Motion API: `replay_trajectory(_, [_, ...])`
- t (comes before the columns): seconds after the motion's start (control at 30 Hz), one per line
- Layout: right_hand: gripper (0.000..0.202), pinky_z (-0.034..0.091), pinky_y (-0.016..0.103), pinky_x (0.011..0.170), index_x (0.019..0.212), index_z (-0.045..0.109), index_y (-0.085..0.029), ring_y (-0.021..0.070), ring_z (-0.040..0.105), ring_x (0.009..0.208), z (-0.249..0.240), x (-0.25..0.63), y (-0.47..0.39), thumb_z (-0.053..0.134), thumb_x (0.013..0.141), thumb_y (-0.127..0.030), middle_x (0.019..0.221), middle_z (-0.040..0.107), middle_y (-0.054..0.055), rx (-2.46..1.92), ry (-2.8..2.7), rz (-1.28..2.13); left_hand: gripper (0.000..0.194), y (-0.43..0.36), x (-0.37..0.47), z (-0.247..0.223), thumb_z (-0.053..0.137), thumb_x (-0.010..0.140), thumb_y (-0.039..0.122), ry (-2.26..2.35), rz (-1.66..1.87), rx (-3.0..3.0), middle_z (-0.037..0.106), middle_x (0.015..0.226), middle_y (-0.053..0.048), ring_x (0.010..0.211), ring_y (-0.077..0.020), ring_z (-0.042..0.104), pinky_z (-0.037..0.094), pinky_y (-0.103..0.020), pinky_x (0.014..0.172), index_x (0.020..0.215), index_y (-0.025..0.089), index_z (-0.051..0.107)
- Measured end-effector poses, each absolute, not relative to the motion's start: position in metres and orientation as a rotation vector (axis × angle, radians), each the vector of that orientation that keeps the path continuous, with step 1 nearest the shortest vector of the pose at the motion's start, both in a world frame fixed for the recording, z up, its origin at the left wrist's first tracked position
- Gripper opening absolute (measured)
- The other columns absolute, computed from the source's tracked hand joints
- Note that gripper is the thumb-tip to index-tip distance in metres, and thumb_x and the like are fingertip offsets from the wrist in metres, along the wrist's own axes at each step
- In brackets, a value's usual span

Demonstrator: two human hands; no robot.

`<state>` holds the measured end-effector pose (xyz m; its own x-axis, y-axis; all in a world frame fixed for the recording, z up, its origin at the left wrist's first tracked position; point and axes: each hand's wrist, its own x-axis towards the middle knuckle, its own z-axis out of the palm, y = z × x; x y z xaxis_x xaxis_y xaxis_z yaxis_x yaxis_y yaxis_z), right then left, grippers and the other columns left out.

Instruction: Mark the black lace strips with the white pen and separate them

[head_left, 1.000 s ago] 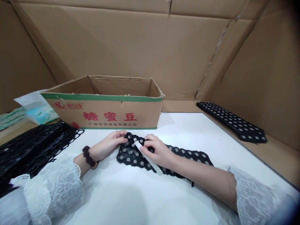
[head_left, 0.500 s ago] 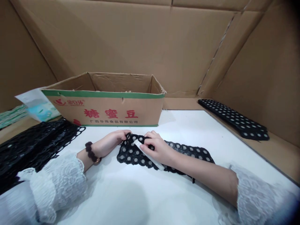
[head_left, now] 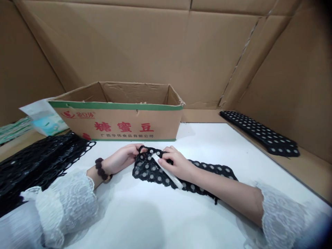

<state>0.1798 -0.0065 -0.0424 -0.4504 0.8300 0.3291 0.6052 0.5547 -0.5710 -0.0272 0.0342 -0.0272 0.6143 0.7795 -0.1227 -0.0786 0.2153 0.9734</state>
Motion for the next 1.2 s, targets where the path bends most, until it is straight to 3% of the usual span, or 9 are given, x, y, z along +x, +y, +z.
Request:
replay_trajectory(0.1, [0.032, 0.038, 0.032, 0.074, 0.053, 0.040, -0.017, 0.0157, 0.041, 0.077, -0.045, 0.179, -0.005, 0.045, 0.083, -0.026, 0.071, 0.046, 0.003, -1.146, -2.203, 0.505, 0.011, 0.033, -0.026, -0.026, 0.052, 0.073, 0.022, 0.735, 0.604, 1.356, 0.048, 0.079, -0.003, 0.075, -0.0149, 0.046, 0.038, -0.024, 0.069, 0.079, 0.014, 0.049])
replay_trajectory(0.23, [0.032, 0.037, 0.032, 0.074, 0.054, 0.040, -0.017, 0.0156, 0.041, 0.076, -0.045, 0.179, -0.006, 0.046, 0.083, -0.026, 0.070, 0.047, 0.002, -1.145, -2.207, 0.509, 0.021, 0.029, -0.023, -0.026, 0.060, 0.069, 0.022, 0.837, 0.577, 1.583, 0.047, 0.080, 0.000, 0.075, -0.0129, 0.045, 0.036, -0.024, 0.069, 0.082, 0.015, 0.047])
replay_trajectory(0.53, [0.032, 0.037, 0.032, 0.074, 0.053, 0.041, -0.017, 0.0159, 0.041, 0.077, -0.045, 0.180, -0.006, 0.046, 0.083, -0.026, 0.070, 0.046, 0.003, -1.141, -2.210, 0.523, 0.011, 0.032, -0.028, -0.025, 0.045, 0.065, 0.014, 0.909, 0.567, 1.642, 0.048, 0.074, 0.000, 0.070, -0.0138, 0.045, 0.036, -0.026, 0.068, 0.076, 0.015, 0.049])
replay_trajectory(0.67, [0.032, 0.038, 0.032, 0.074, 0.053, 0.041, -0.017, 0.0161, 0.041, 0.077, -0.044, 0.179, -0.007, 0.046, 0.083, -0.026, 0.070, 0.046, 0.003, -1.159, -2.213, 0.521, 0.011, 0.034, -0.030, -0.022, 0.050, 0.068, 0.019, 0.867, 0.516, 1.642, 0.051, 0.077, 0.000, 0.073, -0.0142, 0.047, 0.036, -0.025, 0.069, 0.078, 0.015, 0.050])
replay_trajectory(0.87, [0.029, 0.038, 0.032, 0.074, 0.055, 0.043, -0.018, 0.0163, 0.041, 0.078, -0.044, 0.180, -0.008, 0.046, 0.083, -0.026, 0.072, 0.048, 0.003, -1.118, -2.216, 0.468, 0.024, 0.024, -0.020, -0.023, 0.053, 0.076, 0.039, 1.071, 0.679, 1.878, 0.046, 0.069, 0.002, 0.064, -0.0121, 0.044, 0.033, -0.023, 0.057, 0.077, 0.016, 0.046])
replay_trajectory(1.07, [0.030, 0.037, 0.032, 0.075, 0.055, 0.042, -0.018, 0.0160, 0.041, 0.078, -0.043, 0.181, -0.007, 0.045, 0.084, -0.026, 0.073, 0.048, 0.003, -1.137, -2.227, 0.505, 0.018, 0.024, -0.016, -0.031, 0.045, 0.082, 0.035, 1.073, 0.832, 1.772, 0.049, 0.071, 0.002, 0.067, -0.0116, 0.047, 0.038, -0.022, 0.064, 0.083, 0.017, 0.047])
replay_trajectory(1.2, [0.030, 0.037, 0.032, 0.074, 0.055, 0.041, -0.018, 0.0160, 0.041, 0.078, -0.043, 0.181, -0.008, 0.044, 0.084, -0.026, 0.072, 0.047, 0.003, -1.146, -2.214, 0.525, 0.019, 0.027, -0.016, -0.034, 0.048, 0.080, 0.034, 1.135, 0.834, 1.691, 0.050, 0.061, 0.003, 0.056, -0.0092, 0.045, 0.034, -0.019, 0.053, 0.082, 0.015, 0.051])
